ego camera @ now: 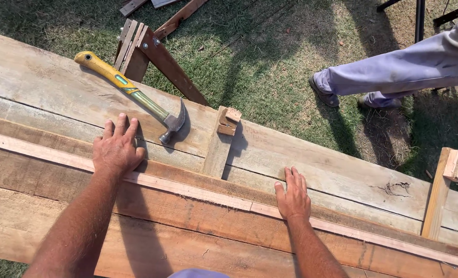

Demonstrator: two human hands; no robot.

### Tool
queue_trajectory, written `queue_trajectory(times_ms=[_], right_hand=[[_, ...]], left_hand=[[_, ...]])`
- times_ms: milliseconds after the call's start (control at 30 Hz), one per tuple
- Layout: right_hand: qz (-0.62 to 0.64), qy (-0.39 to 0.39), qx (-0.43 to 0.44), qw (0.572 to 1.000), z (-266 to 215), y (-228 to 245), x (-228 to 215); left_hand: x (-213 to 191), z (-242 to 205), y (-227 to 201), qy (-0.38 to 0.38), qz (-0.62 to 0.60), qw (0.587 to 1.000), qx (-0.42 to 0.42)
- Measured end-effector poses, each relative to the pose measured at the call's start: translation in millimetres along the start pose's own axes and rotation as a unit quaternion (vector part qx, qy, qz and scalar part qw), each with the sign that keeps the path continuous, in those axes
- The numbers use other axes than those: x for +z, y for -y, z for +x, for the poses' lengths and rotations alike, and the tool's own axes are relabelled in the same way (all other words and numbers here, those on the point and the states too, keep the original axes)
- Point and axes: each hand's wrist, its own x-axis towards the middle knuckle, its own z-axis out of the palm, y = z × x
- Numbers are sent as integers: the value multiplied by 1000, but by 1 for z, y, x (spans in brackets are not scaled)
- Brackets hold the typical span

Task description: Aligning and positioning wooden planks on a frame using hands and a hammer

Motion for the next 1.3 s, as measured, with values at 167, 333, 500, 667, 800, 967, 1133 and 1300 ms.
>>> queue_trajectory(times_ms=[167, 333, 500, 667, 800, 967, 1133, 1300], right_hand=[[0, 0, -8, 1000, 3, 3, -1], [-3, 2, 32, 999, 7, 5, 1], [-1, 2, 28, 1000, 8, 2, 3], [0, -10, 26, 1000, 9, 3, 3], [0, 2, 42, 999, 7, 5, 0], [1, -7, 32, 999, 11, -3, 9], [0, -3, 35, 999, 12, -5, 12], [1, 4, 44, 999, 9, 5, 5]], left_hand=[[-6, -1, -2, 16, -15, 1000, -13], [-15, 0, -5, 52, -73, 996, -25], [-11, 2, -3, 57, -76, 995, -26], [-9, 2, -3, 36, -63, 997, -16], [-13, 2, -5, 60, -52, 997, -22], [5, 6, -1, 2, -36, 999, -10], [-5, 3, -2, 32, -55, 998, -21], [-8, 1, -1, 30, -50, 998, -19]])
